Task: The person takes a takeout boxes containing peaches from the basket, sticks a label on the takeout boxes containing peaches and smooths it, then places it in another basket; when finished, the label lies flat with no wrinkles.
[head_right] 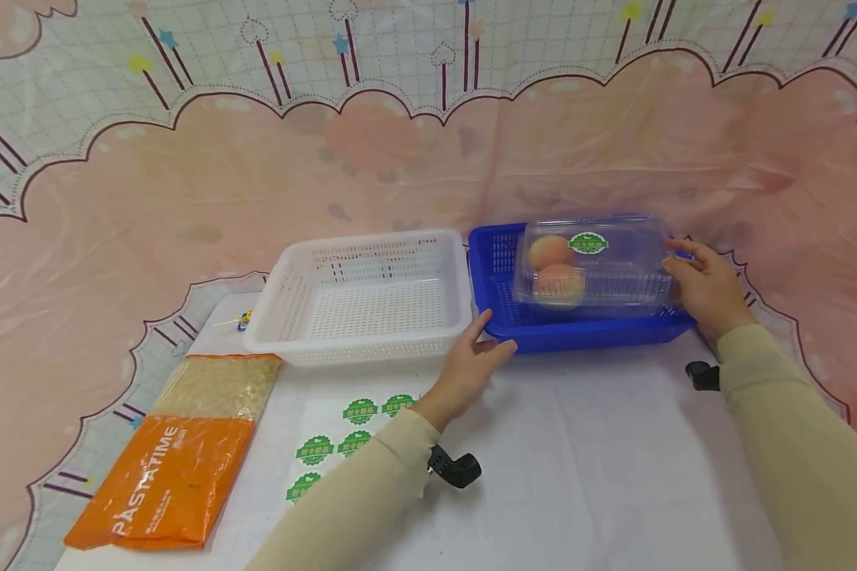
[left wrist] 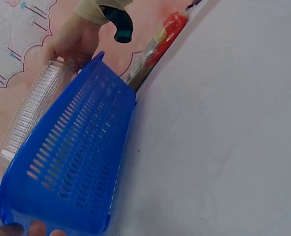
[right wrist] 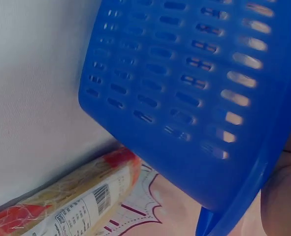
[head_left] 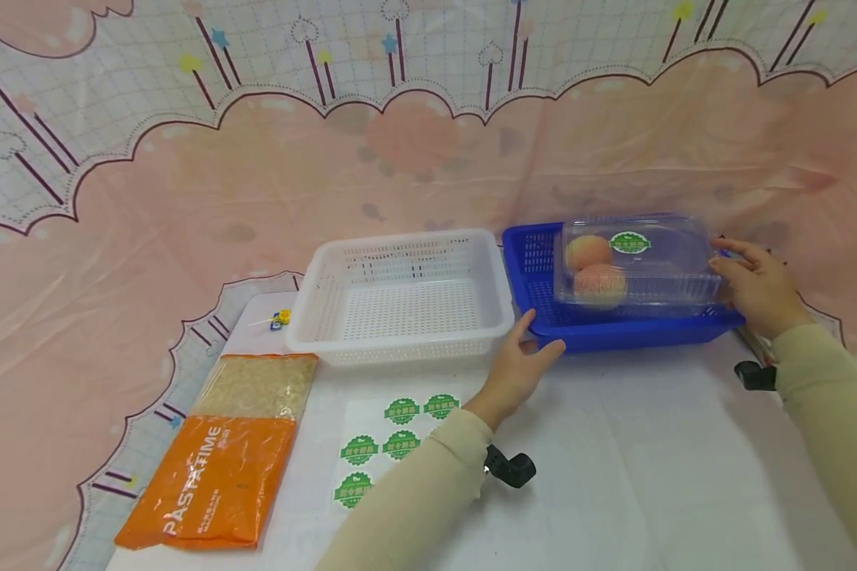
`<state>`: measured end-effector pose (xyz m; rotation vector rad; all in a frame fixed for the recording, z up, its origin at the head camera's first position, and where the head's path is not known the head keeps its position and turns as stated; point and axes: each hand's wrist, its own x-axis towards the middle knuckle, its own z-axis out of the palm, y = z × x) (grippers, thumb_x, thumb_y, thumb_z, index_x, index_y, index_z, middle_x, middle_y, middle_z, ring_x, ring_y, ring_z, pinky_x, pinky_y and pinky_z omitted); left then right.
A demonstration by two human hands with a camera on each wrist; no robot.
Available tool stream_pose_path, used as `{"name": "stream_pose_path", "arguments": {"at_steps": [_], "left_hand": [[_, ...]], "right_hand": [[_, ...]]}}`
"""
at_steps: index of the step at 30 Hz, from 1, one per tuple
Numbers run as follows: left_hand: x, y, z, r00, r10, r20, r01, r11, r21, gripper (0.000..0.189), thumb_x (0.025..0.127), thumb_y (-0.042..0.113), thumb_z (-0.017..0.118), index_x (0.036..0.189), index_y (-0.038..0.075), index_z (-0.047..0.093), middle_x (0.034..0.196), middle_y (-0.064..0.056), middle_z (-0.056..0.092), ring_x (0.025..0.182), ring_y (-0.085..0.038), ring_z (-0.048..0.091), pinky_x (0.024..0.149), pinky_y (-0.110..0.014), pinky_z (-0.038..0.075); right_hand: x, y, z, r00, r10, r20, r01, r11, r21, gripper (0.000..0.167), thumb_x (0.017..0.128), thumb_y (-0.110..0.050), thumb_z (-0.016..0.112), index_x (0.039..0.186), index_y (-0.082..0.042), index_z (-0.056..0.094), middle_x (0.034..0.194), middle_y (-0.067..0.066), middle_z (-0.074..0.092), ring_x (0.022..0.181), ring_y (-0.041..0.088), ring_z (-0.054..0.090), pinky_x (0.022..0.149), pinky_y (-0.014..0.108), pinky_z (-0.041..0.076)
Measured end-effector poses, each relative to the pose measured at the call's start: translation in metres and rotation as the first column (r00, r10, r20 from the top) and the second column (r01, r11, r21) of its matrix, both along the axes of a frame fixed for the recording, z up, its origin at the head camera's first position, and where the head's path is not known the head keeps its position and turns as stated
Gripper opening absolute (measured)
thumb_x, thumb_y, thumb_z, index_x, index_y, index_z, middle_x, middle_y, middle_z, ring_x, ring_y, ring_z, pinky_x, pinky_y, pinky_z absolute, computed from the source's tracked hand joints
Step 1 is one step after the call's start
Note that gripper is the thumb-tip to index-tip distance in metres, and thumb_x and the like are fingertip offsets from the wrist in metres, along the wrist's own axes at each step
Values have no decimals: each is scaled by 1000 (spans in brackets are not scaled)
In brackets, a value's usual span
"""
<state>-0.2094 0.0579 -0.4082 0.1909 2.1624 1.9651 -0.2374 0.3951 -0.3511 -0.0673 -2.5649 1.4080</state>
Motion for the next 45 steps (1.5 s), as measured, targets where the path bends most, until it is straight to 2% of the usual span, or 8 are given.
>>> {"name": "stream_pose_path", "arguments": {"at_steps": [13,19,23,26,32,36,40,45], "left_hand": [[-18,12,-2,997,72,-18,-73,996,-53,71,96,40,67,157,24,34,155,-8,42,136,-23,46,106,-36,44],[-20,14,-1,996,88,-7,-89,994,-67,65,99,37,63,157,25,35,156,-6,40,137,-22,45,107,-36,42],[-22,15,0,995,96,-4,-96,993,-74,63,100,36,63,156,26,36,156,-5,41,138,-22,44,107,-37,42],[-22,15,0,995,96,0,-96,992,-83,63,100,36,63,156,26,36,156,-5,41,138,-23,44,107,-37,42],[-22,17,2,995,98,4,-98,990,-103,63,100,35,63,156,26,36,156,-5,41,137,-23,45,107,-37,43],[-21,18,4,994,108,5,-107,987,-120,62,100,34,62,156,26,36,155,-5,41,137,-23,45,107,-38,42],[-21,19,5,993,116,-11,-116,984,-138,61,101,33,61,156,24,37,156,-4,40,140,-23,41,111,-41,38],[-21,19,6,993,115,-13,-116,983,-143,60,102,31,59,156,24,36,157,-3,38,141,-25,38,112,-43,35]], "right_hand": [[-15,1,-6,996,57,71,-61,996,57,62,107,-40,42,156,-5,30,124,10,47,84,10,52,66,21,48],[-20,-2,-7,991,59,122,-74,990,120,64,107,-41,40,157,-3,28,136,28,46,101,25,52,68,23,49],[-22,-1,-5,980,93,173,-118,983,137,68,107,-44,37,159,-4,20,141,36,40,118,46,46,87,49,50],[-23,-1,-3,968,124,217,-158,976,149,72,106,-49,32,160,-6,13,146,38,34,126,52,37,95,68,38],[-26,0,-1,964,111,241,-164,963,212,75,105,-54,28,161,-7,12,140,36,35,108,45,42,86,60,38],[-27,3,0,950,113,291,-177,963,202,82,102,-61,30,161,-9,7,150,41,24,125,56,35,100,73,30],[-28,5,3,926,119,360,-206,954,216,93,97,-69,36,161,-11,0,153,43,10,133,65,20,102,78,18],[-27,3,4,917,128,377,-241,932,269,94,98,-68,37,160,-7,2,150,46,14,127,64,34,101,78,22]]}}
